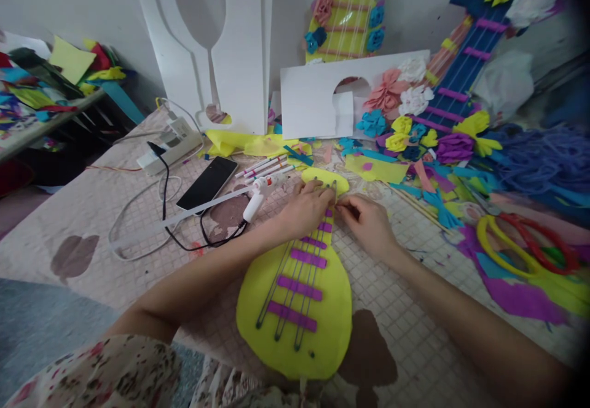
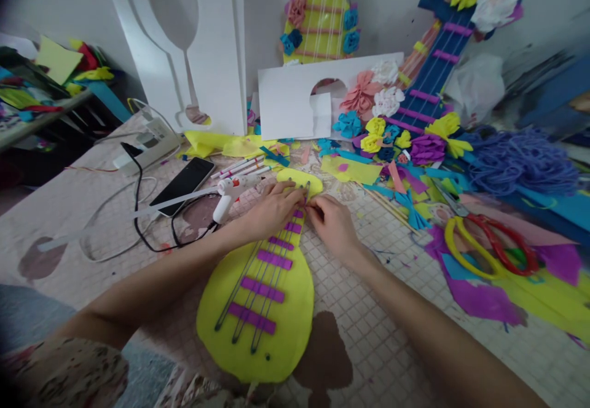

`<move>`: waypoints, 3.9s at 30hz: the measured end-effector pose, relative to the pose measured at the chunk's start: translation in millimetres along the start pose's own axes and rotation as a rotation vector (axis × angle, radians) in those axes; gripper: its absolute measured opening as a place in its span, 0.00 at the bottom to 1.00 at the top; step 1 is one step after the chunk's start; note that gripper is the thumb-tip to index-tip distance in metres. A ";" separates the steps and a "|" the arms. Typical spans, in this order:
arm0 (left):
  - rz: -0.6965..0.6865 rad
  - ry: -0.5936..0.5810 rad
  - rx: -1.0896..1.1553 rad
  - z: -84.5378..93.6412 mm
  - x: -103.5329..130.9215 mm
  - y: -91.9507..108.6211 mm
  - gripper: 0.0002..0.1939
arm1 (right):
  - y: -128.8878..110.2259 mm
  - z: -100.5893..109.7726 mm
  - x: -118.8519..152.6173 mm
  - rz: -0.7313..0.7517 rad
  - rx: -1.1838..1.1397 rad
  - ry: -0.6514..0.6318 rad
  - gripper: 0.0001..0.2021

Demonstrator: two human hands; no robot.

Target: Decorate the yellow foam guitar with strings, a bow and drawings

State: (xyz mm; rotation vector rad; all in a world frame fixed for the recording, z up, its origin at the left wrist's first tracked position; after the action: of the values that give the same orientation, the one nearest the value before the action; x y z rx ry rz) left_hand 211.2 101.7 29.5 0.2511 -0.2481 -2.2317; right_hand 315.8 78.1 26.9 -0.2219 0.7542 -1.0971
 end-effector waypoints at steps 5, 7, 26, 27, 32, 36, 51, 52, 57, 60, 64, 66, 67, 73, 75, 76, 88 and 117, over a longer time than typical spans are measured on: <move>-0.017 -0.010 0.000 1.2 2.7 -0.3 0.13 | -11.2 -1.1 11.1 -0.036 -0.026 -0.011 0.04; -0.027 -0.012 -0.008 2.4 4.3 0.3 0.15 | -15.6 -2.3 15.6 -0.054 -0.039 -0.024 0.04; -0.248 -0.016 0.043 24.3 68.2 25.8 0.18 | -72.4 -6.7 70.6 -0.034 -0.022 -0.093 0.04; -0.264 -0.027 0.054 24.4 73.9 27.1 0.18 | -76.9 -6.8 75.0 -0.036 -0.021 -0.102 0.04; -0.347 -0.062 0.114 25.1 104.6 35.8 0.15 | -96.9 -9.6 98.2 -0.049 -0.061 -0.136 0.04; -0.419 -0.039 0.181 25.4 127.4 41.5 0.16 | -113.7 -12.0 116.5 -0.014 -0.062 -0.140 0.06; -0.480 -0.094 0.145 19.3 186.9 51.5 0.15 | -163.8 -16.5 157.1 0.175 0.099 -0.116 0.07; -0.485 -0.089 0.134 18.1 190.7 51.2 0.15 | -164.9 -17.2 159.1 0.182 0.105 -0.113 0.07; -0.495 -0.024 0.091 17.5 204.3 51.6 0.14 | -170.9 -19.5 164.8 0.217 0.140 -0.111 0.07; -0.508 -0.022 0.038 15.1 209.4 53.3 0.14 | -174.1 -21.0 166.1 0.226 0.129 -0.121 0.07; -0.527 -0.032 -0.012 11.4 213.6 53.9 0.14 | -173.2 -19.1 170.9 0.234 0.106 -0.120 0.07; -0.532 -0.027 -0.011 11.2 215.1 53.9 0.14 | -168.7 -15.7 172.9 0.227 0.088 -0.117 0.06; -0.535 -0.023 -0.009 11.3 215.8 54.0 0.14 | -165.6 -14.0 173.3 0.219 0.077 -0.120 0.06; -0.525 0.014 -0.014 10.1 218.3 53.2 0.13 | -151.9 -8.1 168.0 0.199 0.027 -0.181 0.05; -0.520 0.022 -0.021 9.1 218.1 52.8 0.12 | -148.0 -7.8 166.4 0.190 0.004 -0.208 0.05; -0.517 0.027 -0.021 9.1 217.8 52.7 0.12 | -145.3 -7.6 165.7 0.180 -0.011 -0.221 0.05; -0.521 0.013 -0.099 7.9 223.8 56.5 0.18 | -106.0 -9.1 136.1 0.094 -0.107 -0.492 0.04; -0.389 -0.018 -0.003 11.3 224.1 54.1 0.19 | -126.6 -17.8 88.2 0.475 0.091 -0.409 0.14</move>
State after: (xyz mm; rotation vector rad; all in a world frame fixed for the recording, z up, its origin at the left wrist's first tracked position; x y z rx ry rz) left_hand 110.6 -105.9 33.3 0.2977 -0.2205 -2.6197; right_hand 234.2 -53.3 40.1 -0.1706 0.3599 -0.6038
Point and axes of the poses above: each hand's wrist, its own x-axis away from the middle knuckle, its own z-axis out of the back of the hand, y = z × x, the point moved 8 cm from there along -x, towards the middle knuckle, and after that the axes turned 11 degrees about z, right-handed, at the moved point
